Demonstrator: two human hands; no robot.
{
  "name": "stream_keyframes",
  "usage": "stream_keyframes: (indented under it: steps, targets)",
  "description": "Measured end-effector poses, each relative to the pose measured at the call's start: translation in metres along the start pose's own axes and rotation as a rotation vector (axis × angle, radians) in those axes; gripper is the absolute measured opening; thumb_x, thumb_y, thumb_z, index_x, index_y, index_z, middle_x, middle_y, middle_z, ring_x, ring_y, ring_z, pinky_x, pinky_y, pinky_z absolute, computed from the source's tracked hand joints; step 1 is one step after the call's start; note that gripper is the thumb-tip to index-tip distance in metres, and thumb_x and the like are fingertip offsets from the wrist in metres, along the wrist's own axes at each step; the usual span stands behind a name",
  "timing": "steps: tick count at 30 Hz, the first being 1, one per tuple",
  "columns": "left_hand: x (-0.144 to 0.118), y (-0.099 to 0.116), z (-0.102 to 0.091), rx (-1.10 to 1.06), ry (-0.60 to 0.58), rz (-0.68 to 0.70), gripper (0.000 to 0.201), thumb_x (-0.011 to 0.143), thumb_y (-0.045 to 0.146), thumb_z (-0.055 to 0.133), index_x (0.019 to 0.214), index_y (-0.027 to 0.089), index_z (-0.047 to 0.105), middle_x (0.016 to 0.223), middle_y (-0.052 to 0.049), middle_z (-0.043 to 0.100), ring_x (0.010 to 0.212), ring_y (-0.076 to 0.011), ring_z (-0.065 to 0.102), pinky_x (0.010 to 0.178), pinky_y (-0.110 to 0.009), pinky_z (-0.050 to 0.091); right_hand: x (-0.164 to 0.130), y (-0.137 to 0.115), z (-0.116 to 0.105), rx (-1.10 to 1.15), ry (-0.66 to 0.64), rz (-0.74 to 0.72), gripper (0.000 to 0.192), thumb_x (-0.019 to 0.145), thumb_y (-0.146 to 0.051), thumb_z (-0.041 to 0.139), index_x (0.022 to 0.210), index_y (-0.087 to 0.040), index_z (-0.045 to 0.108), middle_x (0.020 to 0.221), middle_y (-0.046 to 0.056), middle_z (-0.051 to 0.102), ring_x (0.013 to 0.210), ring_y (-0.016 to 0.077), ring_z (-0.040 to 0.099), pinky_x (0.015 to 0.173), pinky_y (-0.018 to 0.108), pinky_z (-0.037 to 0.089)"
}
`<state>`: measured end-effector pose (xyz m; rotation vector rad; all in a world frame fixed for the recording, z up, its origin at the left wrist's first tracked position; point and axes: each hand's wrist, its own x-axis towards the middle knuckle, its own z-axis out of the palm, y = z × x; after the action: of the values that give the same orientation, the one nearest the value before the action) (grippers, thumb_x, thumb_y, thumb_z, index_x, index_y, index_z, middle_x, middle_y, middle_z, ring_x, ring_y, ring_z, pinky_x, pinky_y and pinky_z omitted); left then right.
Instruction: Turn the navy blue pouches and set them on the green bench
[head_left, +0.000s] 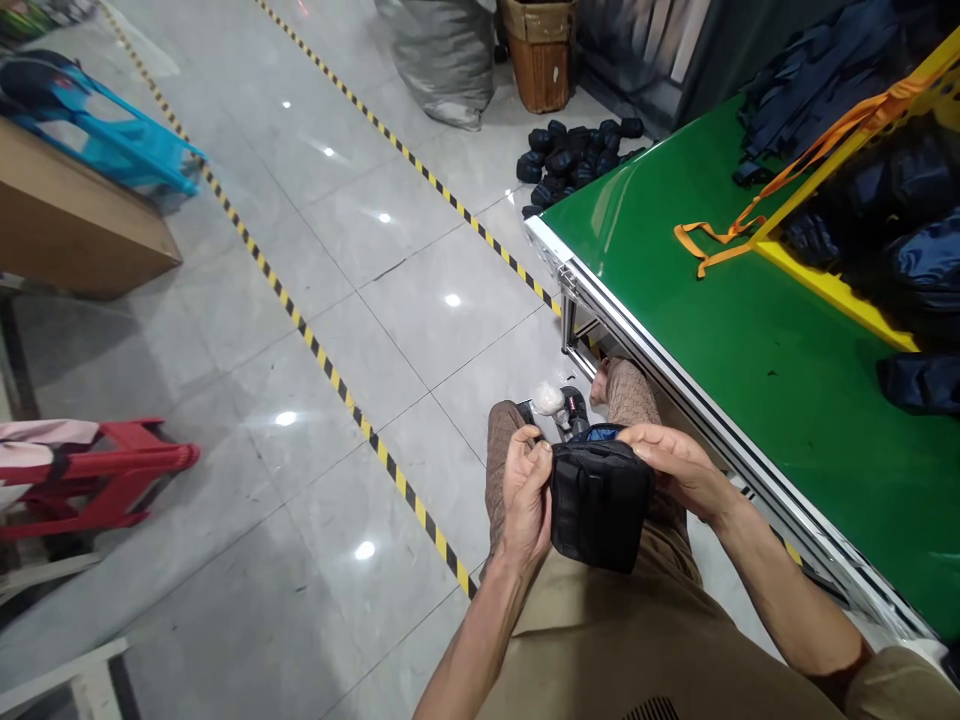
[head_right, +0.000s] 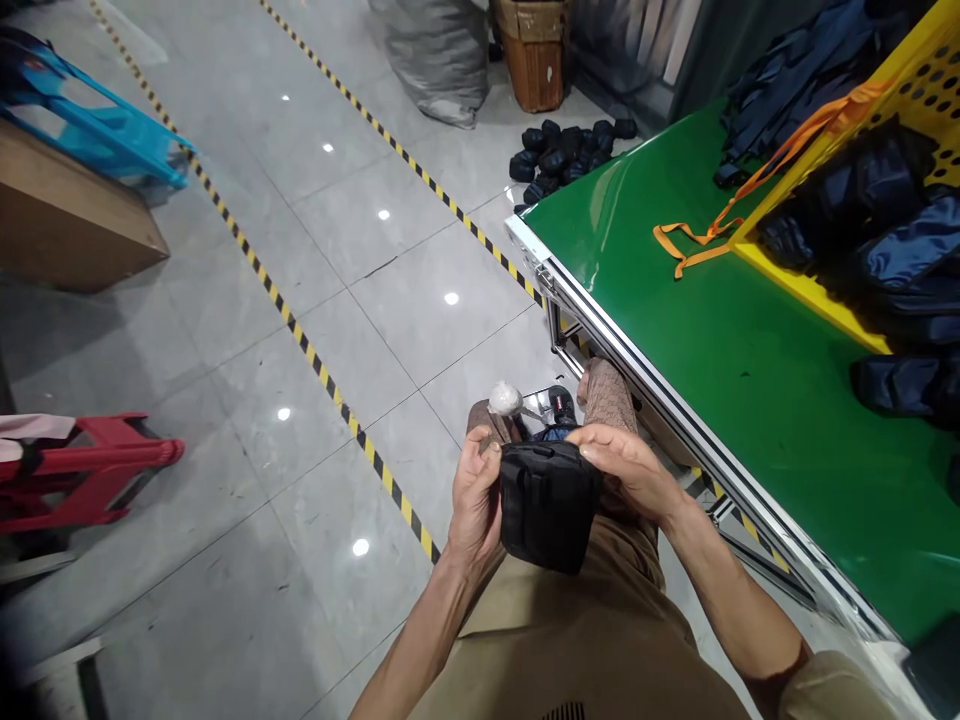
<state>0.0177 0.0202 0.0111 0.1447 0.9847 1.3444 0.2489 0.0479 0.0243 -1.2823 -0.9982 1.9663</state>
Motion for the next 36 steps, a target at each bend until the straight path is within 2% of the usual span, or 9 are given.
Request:
stream_keyframes:
  steps: [4,6,11,16,23,25,28,31,36]
  targets:
    - [-0.005,-0.002,-0.002,0.051,-0.052,0.068,0.053,0.079,0.042,0.105,0.112,0.028,0.066,0.072,0.009,0.056,0.061,-0.0088,0.052,0.062,-0.019,0.046,0.015,0.006,-0.015,-0.287,0.391,-0.247,0.054,0.101,-0.067,0.077,0.135,-0.024,0.077,0.099,0.007,0.079,0.089,0.0245,0.072,0.079,0.035,0.06]
    - [-0.008,-0.007,-0.005,0.063,-0.079,0.063,0.051,0.081,0.044,0.104,0.111,0.028,0.066,0.071,0.009,0.055,0.059,-0.0084,0.05,0.06,-0.019,0.044,0.021,0.012,-0.023,-0.393,0.448,-0.29,0.054,0.103,-0.07,0.072,0.13,-0.024,0.08,0.121,0.011,0.08,0.105,0.0271,0.072,0.089,0.037,0.06]
    - [-0.009,-0.018,-0.008,0.096,-0.15,-0.041,0.05,0.083,0.044,0.103,0.117,0.026,0.072,0.079,0.005,0.067,0.067,-0.0092,0.058,0.067,-0.018,0.05,0.021,0.019,-0.03,-0.28,0.215,-0.078,0.062,0.104,-0.08,0.065,0.088,-0.021,0.074,0.09,0.005,0.071,0.084,0.0223,0.062,0.078,0.033,0.053]
    - [0.005,-0.018,-0.01,0.211,-0.022,-0.126,0.057,0.077,0.047,0.106,0.12,0.022,0.077,0.106,-0.003,0.077,0.095,-0.0158,0.071,0.087,-0.023,0.058,0.015,0.026,-0.028,0.132,0.052,0.142,0.039,0.081,-0.049,0.094,0.103,-0.022,0.078,0.093,0.003,0.072,0.082,0.0198,0.061,0.071,0.028,0.047]
    - [0.042,-0.024,-0.04,0.647,-0.45,-0.466,0.053,0.078,0.052,0.103,0.113,0.018,0.081,0.099,-0.007,0.08,0.085,-0.0161,0.067,0.079,-0.024,0.051,0.038,0.052,-0.032,-0.003,-0.024,0.076,0.034,0.063,-0.028,0.088,0.092,-0.022,0.071,0.083,-0.004,0.066,0.077,0.0159,0.056,0.067,0.024,0.039]
    - [0.057,-0.03,-0.042,0.732,-0.48,-0.423,0.053,0.074,0.056,0.102,0.102,0.017,0.078,0.089,-0.004,0.076,0.079,-0.0165,0.064,0.075,-0.025,0.048,0.047,0.06,-0.035,-0.057,-0.023,0.014,0.032,0.063,-0.027,0.085,0.09,-0.022,0.068,0.085,-0.004,0.066,0.079,0.0163,0.057,0.069,0.024,0.039]
    - [0.079,-0.038,-0.029,1.035,-0.472,-0.128,0.039,0.083,0.052,0.089,0.086,0.02,0.067,0.079,0.0,0.068,0.074,-0.0186,0.061,0.073,-0.027,0.046,0.061,0.069,-0.041,-0.303,0.134,-0.112,0.021,0.07,-0.024,0.079,0.083,-0.022,0.063,0.079,-0.004,0.06,0.075,0.0159,0.053,0.067,0.025,0.035]
    - [0.093,-0.043,-0.007,1.452,-0.451,0.163,0.007,0.1,0.028,0.065,0.099,0.022,0.068,0.095,-0.005,0.077,0.088,-0.0236,0.071,0.083,-0.032,0.05,0.069,0.07,-0.048,-0.701,0.338,-0.256,0.025,0.084,-0.021,0.075,0.073,-0.022,0.052,0.075,-0.004,0.055,0.072,0.0154,0.047,0.066,0.027,0.027]
    - [0.095,-0.049,0.012,1.931,-0.491,0.17,0.049,0.104,0.005,0.046,0.146,0.02,0.064,0.124,-0.016,0.084,0.112,-0.0293,0.082,0.096,-0.037,0.055,0.061,0.057,-0.06,-1.155,0.231,-0.202,0.005,0.104,-0.028,0.066,0.105,-0.027,0.071,0.086,0.004,0.074,0.074,0.0239,0.065,0.068,0.033,0.037]
